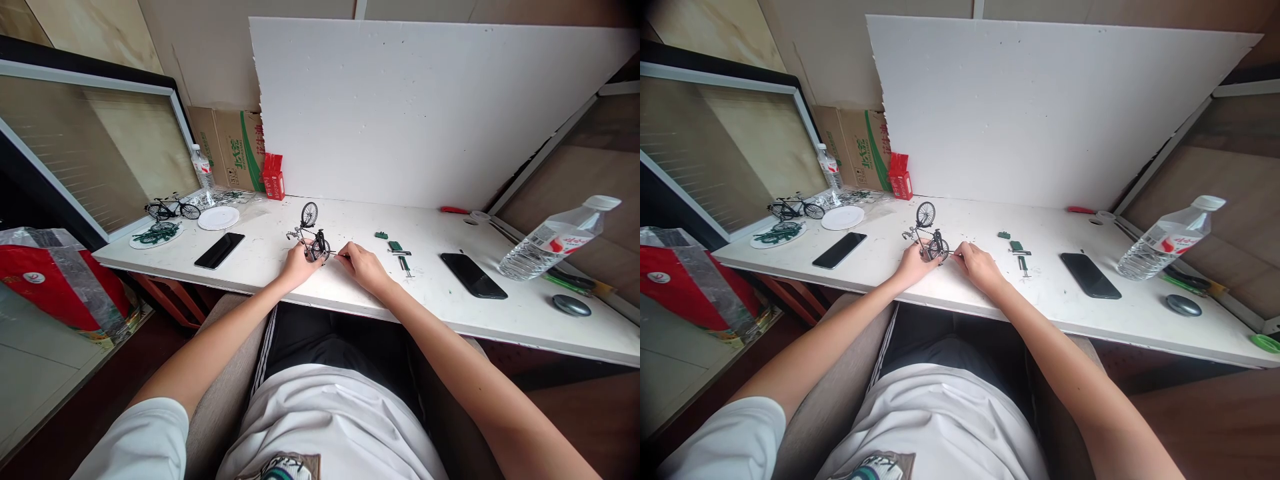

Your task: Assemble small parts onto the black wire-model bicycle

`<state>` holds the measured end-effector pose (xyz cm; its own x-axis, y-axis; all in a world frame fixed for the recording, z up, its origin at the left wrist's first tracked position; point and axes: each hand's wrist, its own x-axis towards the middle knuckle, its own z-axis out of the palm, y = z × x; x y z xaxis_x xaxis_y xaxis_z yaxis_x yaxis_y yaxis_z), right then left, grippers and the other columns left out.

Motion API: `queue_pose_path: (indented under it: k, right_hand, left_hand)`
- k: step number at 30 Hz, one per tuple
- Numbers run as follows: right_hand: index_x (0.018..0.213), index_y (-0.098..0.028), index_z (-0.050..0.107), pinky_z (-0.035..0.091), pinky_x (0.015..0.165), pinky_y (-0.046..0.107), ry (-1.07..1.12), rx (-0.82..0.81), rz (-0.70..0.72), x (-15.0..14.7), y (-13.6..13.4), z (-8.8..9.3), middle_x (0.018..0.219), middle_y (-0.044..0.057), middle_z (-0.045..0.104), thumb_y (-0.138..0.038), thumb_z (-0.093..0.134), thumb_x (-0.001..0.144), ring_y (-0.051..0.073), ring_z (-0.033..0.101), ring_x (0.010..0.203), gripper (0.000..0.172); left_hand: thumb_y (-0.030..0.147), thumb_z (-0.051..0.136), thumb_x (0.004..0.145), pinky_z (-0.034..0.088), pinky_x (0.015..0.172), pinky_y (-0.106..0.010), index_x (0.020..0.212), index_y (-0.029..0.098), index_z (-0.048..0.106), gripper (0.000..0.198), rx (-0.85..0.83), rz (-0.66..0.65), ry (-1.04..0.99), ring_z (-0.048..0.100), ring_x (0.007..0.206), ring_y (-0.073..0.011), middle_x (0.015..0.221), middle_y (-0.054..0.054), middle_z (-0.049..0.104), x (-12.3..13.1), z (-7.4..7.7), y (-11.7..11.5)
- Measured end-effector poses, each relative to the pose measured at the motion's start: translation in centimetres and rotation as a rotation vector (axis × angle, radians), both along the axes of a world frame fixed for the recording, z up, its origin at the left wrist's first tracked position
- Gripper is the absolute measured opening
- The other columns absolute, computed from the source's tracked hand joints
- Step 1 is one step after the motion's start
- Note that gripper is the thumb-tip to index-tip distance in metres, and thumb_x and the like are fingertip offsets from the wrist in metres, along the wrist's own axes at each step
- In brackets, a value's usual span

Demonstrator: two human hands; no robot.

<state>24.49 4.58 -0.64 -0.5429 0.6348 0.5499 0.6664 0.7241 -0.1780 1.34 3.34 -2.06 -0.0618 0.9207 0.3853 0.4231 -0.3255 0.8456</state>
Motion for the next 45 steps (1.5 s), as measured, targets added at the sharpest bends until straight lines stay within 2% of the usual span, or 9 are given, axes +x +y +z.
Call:
queue_pose_path:
  k: [6, 12, 19, 23, 32, 37, 45]
  right_hand:
    - [0.109, -0.024, 0.061, 0.045, 0.064, 0.035, -0.014, 0.052, -0.011, -0.2, -0.2, 0.3, 0.097, 0.009, 0.075, -0.038, 0.049, 0.114, 0.025, 0.067, 0.080, 0.020]
    - [0.129, -0.022, 0.053, 0.047, 0.066, 0.035, -0.011, 0.023, 0.024, -0.4, -1.1, 0.9, 0.121, 0.015, 0.072, -0.031, 0.049, 0.110, 0.027, 0.068, 0.091, 0.021]
    - [0.119, -0.021, 0.049, 0.043, 0.062, 0.035, -0.034, -0.006, -0.016, -0.3, -1.0, 0.9, 0.114, 0.016, 0.070, -0.027, 0.055, 0.103, 0.027, 0.066, 0.086, 0.018]
    - [0.115, -0.022, 0.047, 0.042, 0.060, 0.034, -0.030, -0.011, -0.009, -0.2, -0.9, 0.8, 0.111, 0.014, 0.069, -0.027, 0.052, 0.106, 0.026, 0.065, 0.084, 0.011]
    - [0.111, -0.024, 0.046, 0.045, 0.068, 0.034, -0.032, -0.089, 0.021, -0.1, -0.5, 0.5, 0.109, 0.012, 0.068, -0.028, 0.046, 0.110, 0.025, 0.064, 0.088, 0.004]
    - [0.109, -0.024, 0.049, 0.045, 0.070, 0.035, -0.048, -0.094, -0.011, -0.2, -0.6, 0.7, 0.107, 0.011, 0.069, -0.034, 0.043, 0.113, 0.026, 0.064, 0.090, 0.012]
    - [0.103, -0.022, 0.054, 0.038, 0.067, 0.034, -0.123, -0.046, -0.127, -0.3, -0.4, 0.9, 0.097, 0.010, 0.071, -0.041, 0.042, 0.116, 0.025, 0.062, 0.079, 0.026]
  left_hand:
    - [0.027, 0.091, 0.077, 0.057, 0.077, -0.034, 0.111, 0.019, 0.067, 0.042, 0.000, -0.024, -0.004, 0.073, 0.079, -0.0225, 0.093, -0.008, 0.080, 0.1, 0.2, -0.2]
    - [0.021, 0.087, 0.079, 0.057, 0.075, -0.034, 0.110, 0.019, 0.067, 0.037, -0.016, -0.045, 0.020, 0.073, 0.078, -0.0224, 0.091, -0.007, 0.080, 0.3, 0.7, -0.6]
    - [0.024, 0.091, 0.077, 0.057, 0.075, -0.034, 0.112, 0.019, 0.066, 0.043, -0.022, -0.019, 0.007, 0.072, 0.078, -0.0219, 0.093, -0.007, 0.080, 0.2, 0.4, -0.3]
    - [0.025, 0.092, 0.078, 0.058, 0.078, -0.034, 0.111, 0.019, 0.068, 0.042, -0.006, -0.022, 0.005, 0.073, 0.081, -0.0223, 0.095, -0.008, 0.080, 0.1, 0.2, -0.2]
    - [0.023, 0.091, 0.078, 0.058, 0.076, -0.032, 0.109, 0.018, 0.067, 0.040, -0.007, -0.005, -0.002, 0.072, 0.079, -0.0207, 0.095, -0.008, 0.080, 0.0, 0.2, -0.1]
    - [0.022, 0.090, 0.078, 0.058, 0.076, -0.033, 0.110, 0.018, 0.067, 0.040, -0.013, 0.000, 0.013, 0.073, 0.079, -0.0212, 0.096, -0.009, 0.080, 0.0, 0.2, -0.2]
    - [0.025, 0.091, 0.078, 0.058, 0.076, -0.033, 0.109, 0.018, 0.067, 0.039, 0.003, -0.045, 0.012, 0.072, 0.079, -0.0207, 0.095, -0.008, 0.080, 0.1, 0.2, -0.2]
